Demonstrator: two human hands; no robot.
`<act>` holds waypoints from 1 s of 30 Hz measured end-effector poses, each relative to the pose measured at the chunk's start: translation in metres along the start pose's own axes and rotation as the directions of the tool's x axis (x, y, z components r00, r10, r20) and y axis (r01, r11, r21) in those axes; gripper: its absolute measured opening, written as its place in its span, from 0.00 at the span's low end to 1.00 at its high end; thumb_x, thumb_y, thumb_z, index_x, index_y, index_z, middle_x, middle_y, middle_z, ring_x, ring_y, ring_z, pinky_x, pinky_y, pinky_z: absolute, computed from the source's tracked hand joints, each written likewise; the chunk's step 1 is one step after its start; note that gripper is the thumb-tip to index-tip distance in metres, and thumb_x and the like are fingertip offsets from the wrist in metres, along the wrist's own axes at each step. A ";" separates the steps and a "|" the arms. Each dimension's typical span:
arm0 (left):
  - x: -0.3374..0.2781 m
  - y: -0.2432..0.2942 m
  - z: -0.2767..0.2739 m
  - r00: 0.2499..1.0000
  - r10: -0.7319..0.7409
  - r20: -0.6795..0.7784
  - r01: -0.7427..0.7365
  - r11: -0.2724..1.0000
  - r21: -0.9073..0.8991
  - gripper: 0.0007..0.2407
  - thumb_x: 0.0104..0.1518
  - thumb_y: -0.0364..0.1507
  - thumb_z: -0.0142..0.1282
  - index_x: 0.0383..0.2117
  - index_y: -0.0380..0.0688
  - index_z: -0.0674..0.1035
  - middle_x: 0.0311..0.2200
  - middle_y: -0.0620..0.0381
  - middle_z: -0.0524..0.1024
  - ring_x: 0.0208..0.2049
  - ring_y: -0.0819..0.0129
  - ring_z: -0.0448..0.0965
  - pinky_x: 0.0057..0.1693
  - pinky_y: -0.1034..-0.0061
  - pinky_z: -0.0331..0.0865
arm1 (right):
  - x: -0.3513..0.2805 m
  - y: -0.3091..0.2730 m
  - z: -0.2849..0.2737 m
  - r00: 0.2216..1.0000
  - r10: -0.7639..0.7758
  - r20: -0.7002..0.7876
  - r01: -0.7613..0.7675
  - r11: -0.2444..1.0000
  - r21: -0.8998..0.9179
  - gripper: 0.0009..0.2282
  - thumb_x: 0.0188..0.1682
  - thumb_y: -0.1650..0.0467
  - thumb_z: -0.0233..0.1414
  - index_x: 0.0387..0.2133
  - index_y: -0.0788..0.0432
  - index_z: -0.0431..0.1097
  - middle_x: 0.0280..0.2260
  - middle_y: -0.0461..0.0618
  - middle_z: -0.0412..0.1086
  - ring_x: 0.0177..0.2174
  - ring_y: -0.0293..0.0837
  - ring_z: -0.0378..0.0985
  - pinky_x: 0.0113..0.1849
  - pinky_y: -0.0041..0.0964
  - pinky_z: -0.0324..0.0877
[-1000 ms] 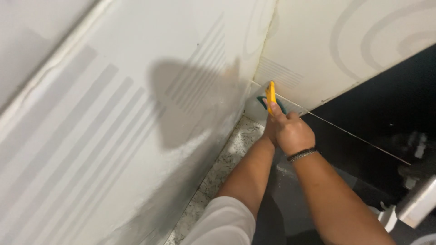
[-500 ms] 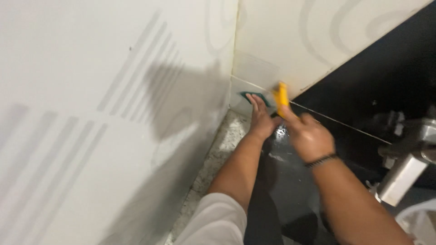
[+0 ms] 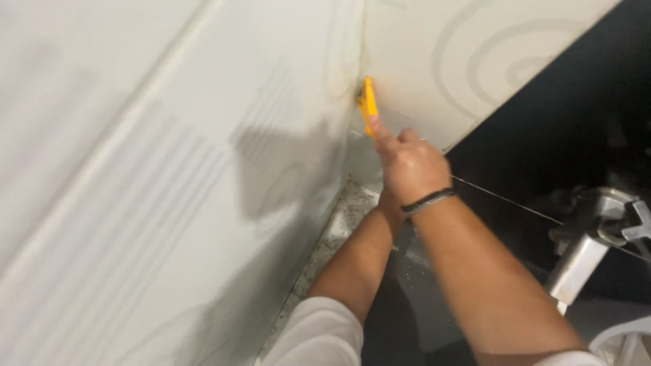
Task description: Scrubbing a bathroom wall and faucet with a sponge and scraper, then rinsing with a water sprayer.
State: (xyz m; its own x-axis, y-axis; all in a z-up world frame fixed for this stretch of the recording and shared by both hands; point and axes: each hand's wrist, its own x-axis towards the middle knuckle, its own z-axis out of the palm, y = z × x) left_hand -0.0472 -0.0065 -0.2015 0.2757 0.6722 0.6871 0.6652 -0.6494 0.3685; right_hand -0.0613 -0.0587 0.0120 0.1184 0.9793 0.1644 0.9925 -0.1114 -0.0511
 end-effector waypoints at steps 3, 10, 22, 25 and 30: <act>0.017 -0.002 -0.018 0.969 -0.168 0.180 0.215 0.934 -0.285 0.51 0.53 0.49 0.60 0.69 0.28 0.37 0.70 0.24 0.29 0.73 0.33 0.31 0.74 0.47 0.37 | -0.027 0.026 -0.033 1.000 0.022 0.016 -0.021 0.998 -0.062 0.14 0.53 0.66 0.53 0.52 0.46 0.73 0.33 0.54 0.72 0.33 0.55 0.79 0.35 0.50 0.75; 0.027 -0.005 -0.012 0.951 -0.247 0.187 0.308 0.820 -0.483 0.54 0.46 0.46 0.67 0.66 0.23 0.39 0.67 0.18 0.31 0.70 0.24 0.36 0.71 0.45 0.40 | -0.006 0.018 -0.039 0.982 -0.134 -0.132 0.123 0.988 -0.090 0.21 0.47 0.68 0.54 0.56 0.40 0.71 0.31 0.54 0.71 0.29 0.56 0.78 0.28 0.51 0.74; 0.072 0.054 -0.117 0.895 -0.123 0.428 0.290 0.890 -0.351 0.47 0.48 0.39 0.63 0.69 0.32 0.43 0.71 0.27 0.29 0.72 0.27 0.31 0.72 0.45 0.36 | -0.014 0.020 -0.101 0.956 -0.184 -0.231 0.163 0.981 -0.108 0.21 0.50 0.71 0.52 0.57 0.40 0.72 0.32 0.53 0.72 0.29 0.56 0.78 0.28 0.51 0.73; 0.071 0.035 -0.115 0.970 -0.068 0.232 0.182 0.837 -0.516 0.40 0.62 0.40 0.59 0.76 0.41 0.48 0.77 0.38 0.38 0.79 0.34 0.39 0.78 0.47 0.40 | 0.012 -0.029 -0.125 0.978 -0.165 -0.125 0.145 0.977 -0.154 0.19 0.51 0.65 0.54 0.58 0.41 0.71 0.26 0.56 0.70 0.25 0.58 0.77 0.26 0.51 0.72; 0.078 0.003 -0.087 0.990 -0.142 0.001 0.126 0.877 -0.464 0.47 0.51 0.42 0.58 0.71 0.35 0.39 0.73 0.27 0.30 0.74 0.28 0.33 0.75 0.43 0.36 | -0.023 0.012 -0.154 0.996 -0.014 -0.083 -0.005 0.975 -0.222 0.17 0.54 0.64 0.53 0.57 0.41 0.71 0.28 0.55 0.70 0.26 0.56 0.77 0.28 0.51 0.73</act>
State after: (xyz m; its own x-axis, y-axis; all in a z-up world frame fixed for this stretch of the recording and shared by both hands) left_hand -0.0844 0.0128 -0.0926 0.1790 0.7582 0.6270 0.2958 -0.6493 0.7007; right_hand -0.0477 -0.1091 0.1595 0.1072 0.9633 0.2460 0.9740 -0.1514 0.1684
